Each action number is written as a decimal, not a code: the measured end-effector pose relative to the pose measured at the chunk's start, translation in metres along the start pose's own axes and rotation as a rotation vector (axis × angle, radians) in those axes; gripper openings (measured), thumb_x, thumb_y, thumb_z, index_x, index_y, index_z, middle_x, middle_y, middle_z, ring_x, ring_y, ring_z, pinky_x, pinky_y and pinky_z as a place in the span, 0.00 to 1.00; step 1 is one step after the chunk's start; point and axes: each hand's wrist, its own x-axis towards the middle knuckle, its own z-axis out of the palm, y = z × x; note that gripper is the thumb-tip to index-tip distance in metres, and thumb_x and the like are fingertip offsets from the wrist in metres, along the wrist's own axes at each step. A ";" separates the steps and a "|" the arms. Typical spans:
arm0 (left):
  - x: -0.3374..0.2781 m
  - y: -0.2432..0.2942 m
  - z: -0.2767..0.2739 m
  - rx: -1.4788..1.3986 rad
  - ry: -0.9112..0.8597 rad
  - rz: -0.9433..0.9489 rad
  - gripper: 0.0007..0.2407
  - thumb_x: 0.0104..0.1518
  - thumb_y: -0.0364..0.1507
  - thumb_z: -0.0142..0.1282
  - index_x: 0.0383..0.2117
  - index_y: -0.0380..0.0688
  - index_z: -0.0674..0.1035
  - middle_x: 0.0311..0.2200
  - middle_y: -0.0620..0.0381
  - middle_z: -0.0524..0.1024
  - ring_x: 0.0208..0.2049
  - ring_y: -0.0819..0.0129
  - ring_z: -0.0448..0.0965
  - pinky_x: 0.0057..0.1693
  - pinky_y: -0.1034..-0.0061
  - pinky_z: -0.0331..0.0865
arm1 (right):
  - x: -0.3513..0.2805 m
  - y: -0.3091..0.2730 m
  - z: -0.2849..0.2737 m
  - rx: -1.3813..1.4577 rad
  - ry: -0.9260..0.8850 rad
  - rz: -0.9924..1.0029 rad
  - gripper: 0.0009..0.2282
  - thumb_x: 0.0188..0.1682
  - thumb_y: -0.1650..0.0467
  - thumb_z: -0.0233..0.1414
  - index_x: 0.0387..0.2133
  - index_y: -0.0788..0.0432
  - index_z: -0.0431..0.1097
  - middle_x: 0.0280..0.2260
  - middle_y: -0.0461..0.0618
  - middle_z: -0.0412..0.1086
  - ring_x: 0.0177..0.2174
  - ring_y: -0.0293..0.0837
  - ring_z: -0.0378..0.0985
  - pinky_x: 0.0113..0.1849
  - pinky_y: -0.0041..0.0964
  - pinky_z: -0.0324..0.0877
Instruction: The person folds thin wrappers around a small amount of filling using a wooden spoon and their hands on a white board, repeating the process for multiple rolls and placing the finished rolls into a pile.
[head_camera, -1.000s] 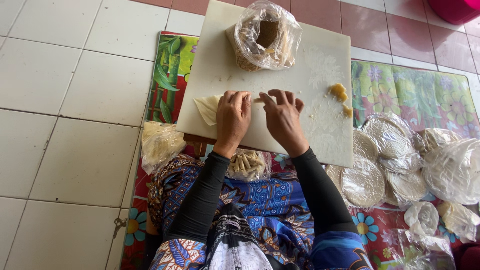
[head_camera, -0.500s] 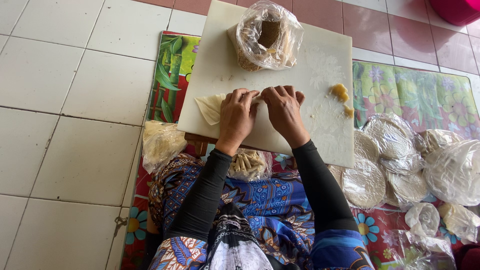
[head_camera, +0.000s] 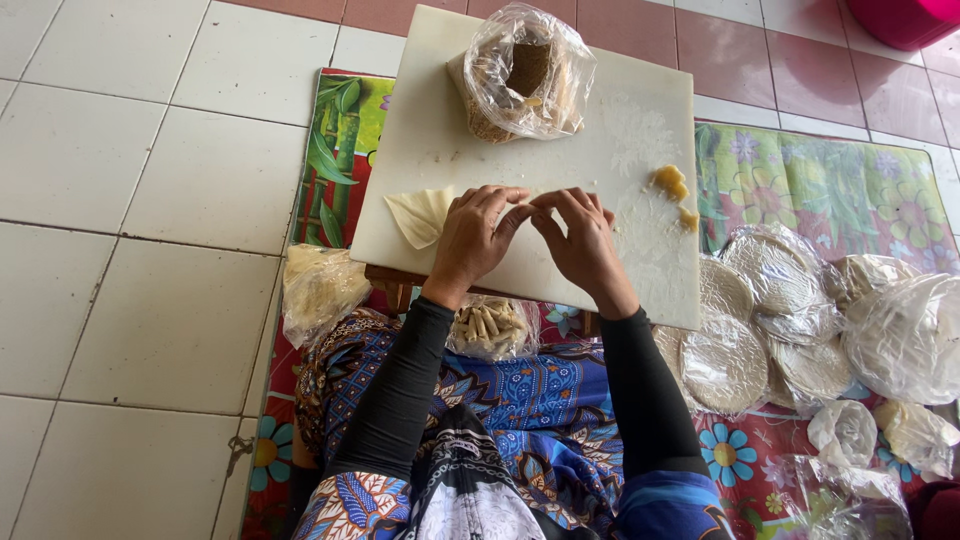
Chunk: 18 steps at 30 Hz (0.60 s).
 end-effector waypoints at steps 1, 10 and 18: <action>-0.001 -0.003 0.002 -0.082 0.018 -0.027 0.12 0.68 0.38 0.49 0.46 0.46 0.80 0.43 0.56 0.81 0.43 0.65 0.81 0.52 0.70 0.73 | -0.005 -0.003 -0.002 0.014 0.007 -0.004 0.06 0.54 0.68 0.57 0.41 0.54 0.75 0.39 0.47 0.74 0.43 0.48 0.72 0.44 0.43 0.61; -0.027 -0.018 -0.019 -0.271 0.380 -0.063 0.09 0.74 0.32 0.44 0.44 0.44 0.78 0.40 0.55 0.79 0.38 0.71 0.79 0.46 0.76 0.78 | -0.105 -0.046 -0.008 0.244 -0.102 -0.087 0.06 0.54 0.71 0.53 0.41 0.60 0.75 0.41 0.53 0.72 0.42 0.49 0.75 0.45 0.42 0.70; -0.041 -0.040 -0.076 0.400 0.187 -0.222 0.11 0.66 0.35 0.60 0.47 0.42 0.80 0.48 0.50 0.73 0.51 0.58 0.72 0.59 0.61 0.66 | -0.137 0.007 0.086 0.085 -0.181 -0.037 0.10 0.54 0.73 0.52 0.46 0.64 0.75 0.42 0.59 0.74 0.42 0.58 0.76 0.43 0.48 0.71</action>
